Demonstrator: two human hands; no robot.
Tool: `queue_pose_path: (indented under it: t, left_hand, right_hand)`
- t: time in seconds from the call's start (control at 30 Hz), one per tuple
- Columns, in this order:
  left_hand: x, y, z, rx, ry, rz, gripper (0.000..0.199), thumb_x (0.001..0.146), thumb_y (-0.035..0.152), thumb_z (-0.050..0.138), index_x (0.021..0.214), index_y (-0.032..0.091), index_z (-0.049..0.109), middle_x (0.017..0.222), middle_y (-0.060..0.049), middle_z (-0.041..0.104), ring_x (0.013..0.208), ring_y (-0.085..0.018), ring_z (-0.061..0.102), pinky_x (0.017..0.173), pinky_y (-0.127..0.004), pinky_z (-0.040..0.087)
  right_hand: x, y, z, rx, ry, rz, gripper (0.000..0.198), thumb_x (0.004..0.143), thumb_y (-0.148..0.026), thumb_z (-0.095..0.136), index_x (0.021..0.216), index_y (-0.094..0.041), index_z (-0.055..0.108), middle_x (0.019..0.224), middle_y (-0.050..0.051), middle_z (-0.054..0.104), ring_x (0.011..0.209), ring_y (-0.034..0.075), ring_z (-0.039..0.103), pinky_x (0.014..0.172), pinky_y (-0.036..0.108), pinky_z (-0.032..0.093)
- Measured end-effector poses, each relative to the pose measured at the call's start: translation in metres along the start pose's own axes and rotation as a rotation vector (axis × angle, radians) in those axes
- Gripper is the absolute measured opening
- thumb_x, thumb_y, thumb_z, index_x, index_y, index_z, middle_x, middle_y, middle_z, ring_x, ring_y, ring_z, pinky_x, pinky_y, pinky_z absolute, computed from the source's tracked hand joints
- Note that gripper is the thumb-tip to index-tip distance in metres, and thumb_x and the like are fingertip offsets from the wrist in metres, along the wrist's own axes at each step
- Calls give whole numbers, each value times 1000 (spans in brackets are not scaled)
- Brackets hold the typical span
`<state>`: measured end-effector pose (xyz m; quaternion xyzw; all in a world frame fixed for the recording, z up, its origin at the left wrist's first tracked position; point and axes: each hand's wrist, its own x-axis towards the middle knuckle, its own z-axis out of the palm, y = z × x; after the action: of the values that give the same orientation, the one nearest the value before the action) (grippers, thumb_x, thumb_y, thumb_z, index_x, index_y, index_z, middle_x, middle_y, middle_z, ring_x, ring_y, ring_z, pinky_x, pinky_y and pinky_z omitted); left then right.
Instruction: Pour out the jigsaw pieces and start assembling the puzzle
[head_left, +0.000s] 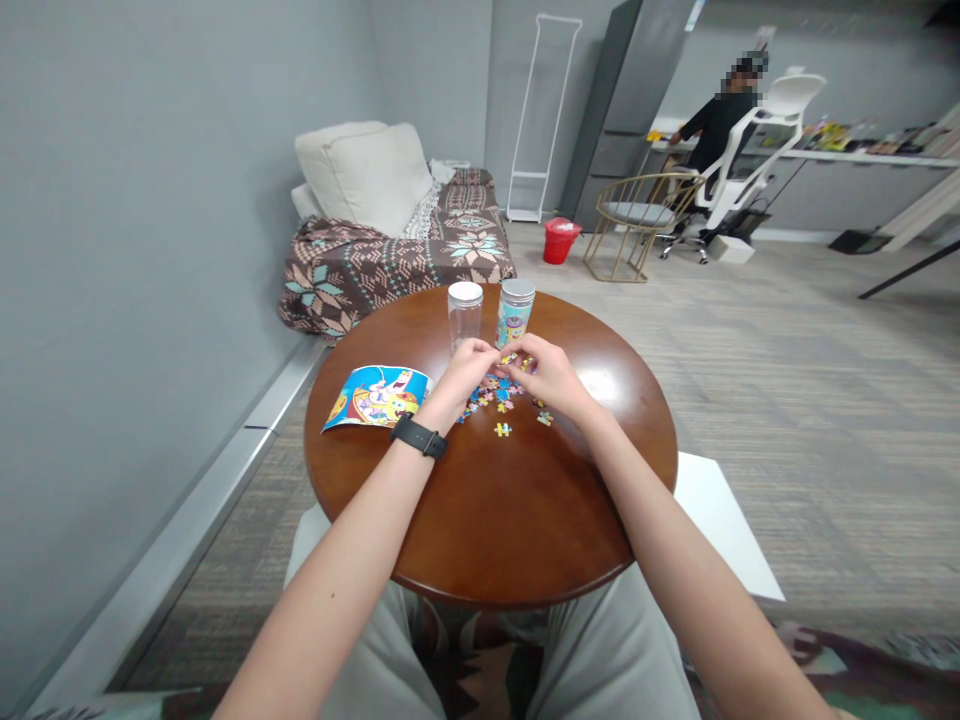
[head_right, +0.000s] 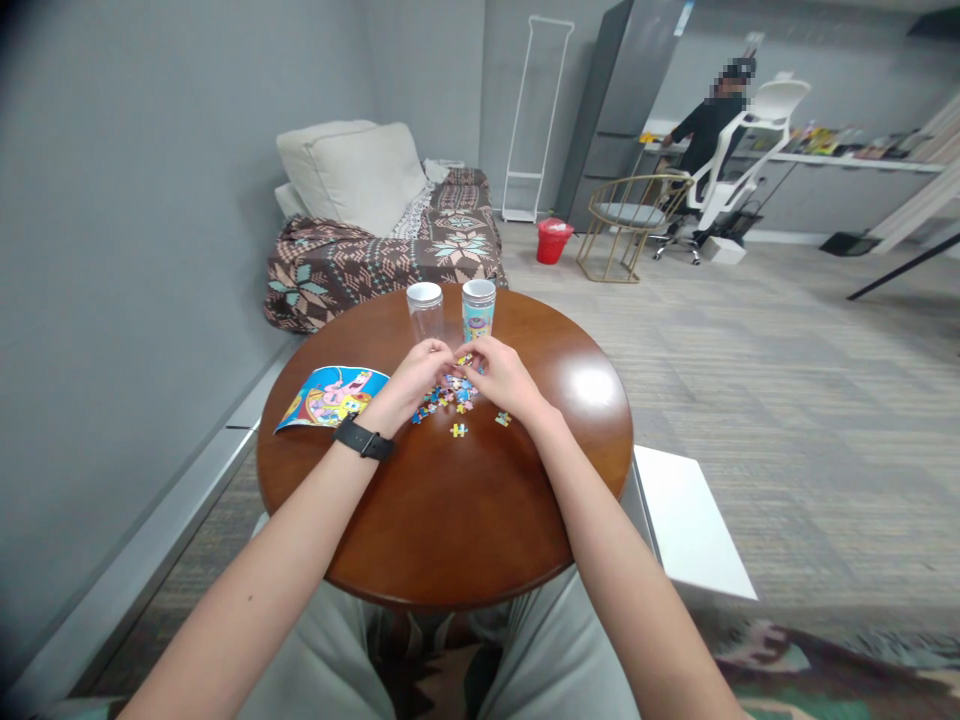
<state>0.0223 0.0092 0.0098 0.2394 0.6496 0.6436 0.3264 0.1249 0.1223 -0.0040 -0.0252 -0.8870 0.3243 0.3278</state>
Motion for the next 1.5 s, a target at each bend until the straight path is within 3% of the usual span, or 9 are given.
queue_pose_path:
  t: [0.13, 0.27, 0.4, 0.63, 0.93, 1.3, 1.5]
  left_hand:
    - [-2, 1, -1, -219, -96, -43, 15, 64, 12, 61, 65, 18, 48, 58, 1, 56, 58, -11, 56, 50, -20, 34]
    - [-2, 0, -1, -296, -114, -27, 16, 60, 12, 65, 61, 17, 50, 60, 1, 57, 60, -9, 55, 52, -19, 35]
    - [-2, 1, -1, -312, -72, -61, 15, 61, 11, 65, 63, 17, 51, 58, 2, 56, 58, -9, 54, 51, -19, 34]
    - [-5, 8, -2, -350, -54, -93, 16, 65, 10, 65, 65, 17, 50, 59, 4, 54, 58, -9, 57, 53, -21, 36]
    - [-6, 8, -1, -337, -47, -99, 17, 69, 4, 61, 64, 16, 50, 57, 4, 52, 56, -8, 54, 51, -19, 34]
    - [-4, 5, -2, -326, -97, -96, 10, 66, 11, 63, 62, 15, 55, 59, 2, 57, 58, -8, 56, 51, -19, 36]
    - [-5, 6, -3, -350, -112, -87, 10, 63, 13, 66, 62, 15, 56, 59, 1, 58, 57, -9, 56, 52, -20, 37]
  right_hand:
    - [1, 0, -1, -15, -3, -11, 12, 81, -20, 63, 92, -18, 67, 87, 4, 64, 70, 14, 58, 65, 26, 48]
    - [1, 0, -2, -6, 0, -1, 18, 82, -21, 61, 100, -19, 66, 88, 4, 63, 71, 15, 59, 66, 27, 48]
    - [1, 0, -2, 39, 18, 39, 30, 80, -22, 63, 109, -19, 60, 83, 2, 61, 67, 14, 57, 64, 28, 48]
    - [1, -2, -2, 3, 47, 55, 20, 83, -23, 58, 102, -18, 59, 80, 2, 59, 68, 14, 54, 64, 26, 45]
    - [1, -4, -2, 4, 56, 68, 24, 83, -22, 57, 106, -19, 57, 79, 1, 59, 66, 14, 53, 62, 26, 44]
    - [2, -5, -3, 40, -7, 57, 13, 81, -27, 61, 91, -20, 56, 74, 0, 57, 63, 13, 51, 59, 26, 42]
    - [1, -5, -5, 53, -12, 74, 17, 79, -26, 63, 85, -20, 49, 71, -3, 53, 61, 12, 49, 60, 25, 41]
